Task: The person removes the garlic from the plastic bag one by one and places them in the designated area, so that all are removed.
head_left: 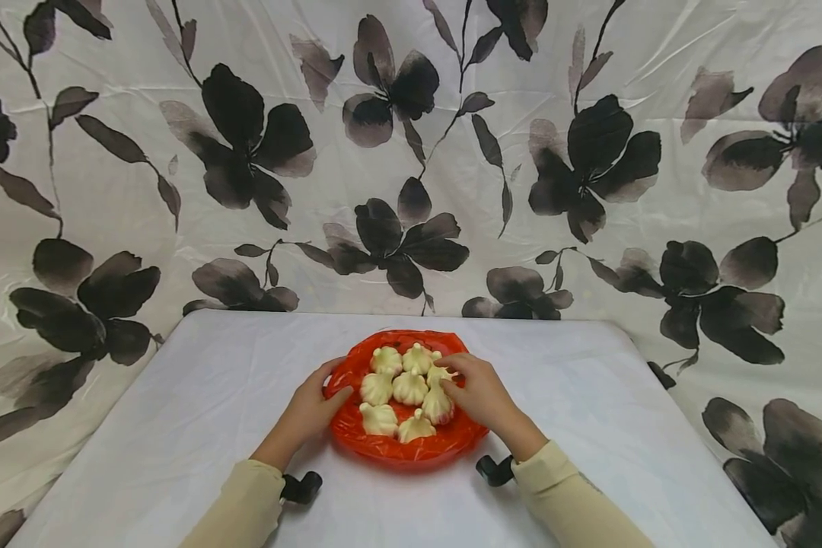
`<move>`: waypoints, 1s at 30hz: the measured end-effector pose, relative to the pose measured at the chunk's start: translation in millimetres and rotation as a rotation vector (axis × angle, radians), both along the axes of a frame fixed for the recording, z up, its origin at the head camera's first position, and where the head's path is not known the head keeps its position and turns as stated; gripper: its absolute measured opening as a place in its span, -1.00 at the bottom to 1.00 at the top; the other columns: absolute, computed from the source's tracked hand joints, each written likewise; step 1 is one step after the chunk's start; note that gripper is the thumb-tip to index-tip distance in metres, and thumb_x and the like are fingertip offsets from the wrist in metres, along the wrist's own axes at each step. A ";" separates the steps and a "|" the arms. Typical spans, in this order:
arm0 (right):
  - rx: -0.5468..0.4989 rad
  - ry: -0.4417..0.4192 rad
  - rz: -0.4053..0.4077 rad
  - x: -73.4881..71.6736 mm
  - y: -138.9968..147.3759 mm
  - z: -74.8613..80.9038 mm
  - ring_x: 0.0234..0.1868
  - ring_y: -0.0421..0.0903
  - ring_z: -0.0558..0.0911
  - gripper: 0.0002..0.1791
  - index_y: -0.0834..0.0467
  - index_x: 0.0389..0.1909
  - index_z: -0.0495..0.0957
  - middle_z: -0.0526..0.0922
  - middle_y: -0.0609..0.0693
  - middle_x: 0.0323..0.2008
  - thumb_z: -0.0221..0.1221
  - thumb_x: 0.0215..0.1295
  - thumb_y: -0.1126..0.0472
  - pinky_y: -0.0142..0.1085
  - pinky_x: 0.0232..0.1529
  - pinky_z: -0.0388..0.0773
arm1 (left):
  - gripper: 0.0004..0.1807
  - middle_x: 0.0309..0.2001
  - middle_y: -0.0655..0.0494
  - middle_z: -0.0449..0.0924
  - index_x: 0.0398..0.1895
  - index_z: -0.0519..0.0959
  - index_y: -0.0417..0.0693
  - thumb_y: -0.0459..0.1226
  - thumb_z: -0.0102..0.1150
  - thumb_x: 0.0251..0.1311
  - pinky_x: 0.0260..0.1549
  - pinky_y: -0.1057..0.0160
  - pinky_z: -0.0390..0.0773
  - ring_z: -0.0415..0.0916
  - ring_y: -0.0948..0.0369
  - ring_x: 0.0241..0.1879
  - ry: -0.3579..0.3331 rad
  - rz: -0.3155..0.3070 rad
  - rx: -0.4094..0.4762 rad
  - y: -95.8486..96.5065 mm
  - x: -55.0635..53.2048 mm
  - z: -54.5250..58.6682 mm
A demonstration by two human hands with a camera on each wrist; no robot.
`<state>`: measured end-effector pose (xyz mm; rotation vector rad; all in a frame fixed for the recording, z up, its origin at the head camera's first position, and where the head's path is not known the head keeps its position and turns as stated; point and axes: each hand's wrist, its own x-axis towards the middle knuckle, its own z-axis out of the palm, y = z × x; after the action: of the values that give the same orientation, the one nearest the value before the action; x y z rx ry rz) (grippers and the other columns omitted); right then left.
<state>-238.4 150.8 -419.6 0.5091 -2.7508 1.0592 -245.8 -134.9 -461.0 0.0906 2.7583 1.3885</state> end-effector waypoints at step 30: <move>0.144 -0.047 0.027 -6.7 -9.3 -13.4 -0.18 -0.12 0.57 -0.73 0.15 -0.02 0.63 0.68 0.01 -0.07 0.18 0.28 0.26 -0.20 -0.09 0.62 | -0.36 0.40 -0.12 0.28 0.45 0.20 0.09 -0.14 0.11 0.33 0.17 -0.12 0.50 0.34 -0.12 0.31 0.019 0.044 0.011 5.4 1.2 -7.2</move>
<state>-245.1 141.5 -433.0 0.5485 -2.8837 0.8938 -244.7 -129.4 -468.2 0.0435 2.7848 1.4204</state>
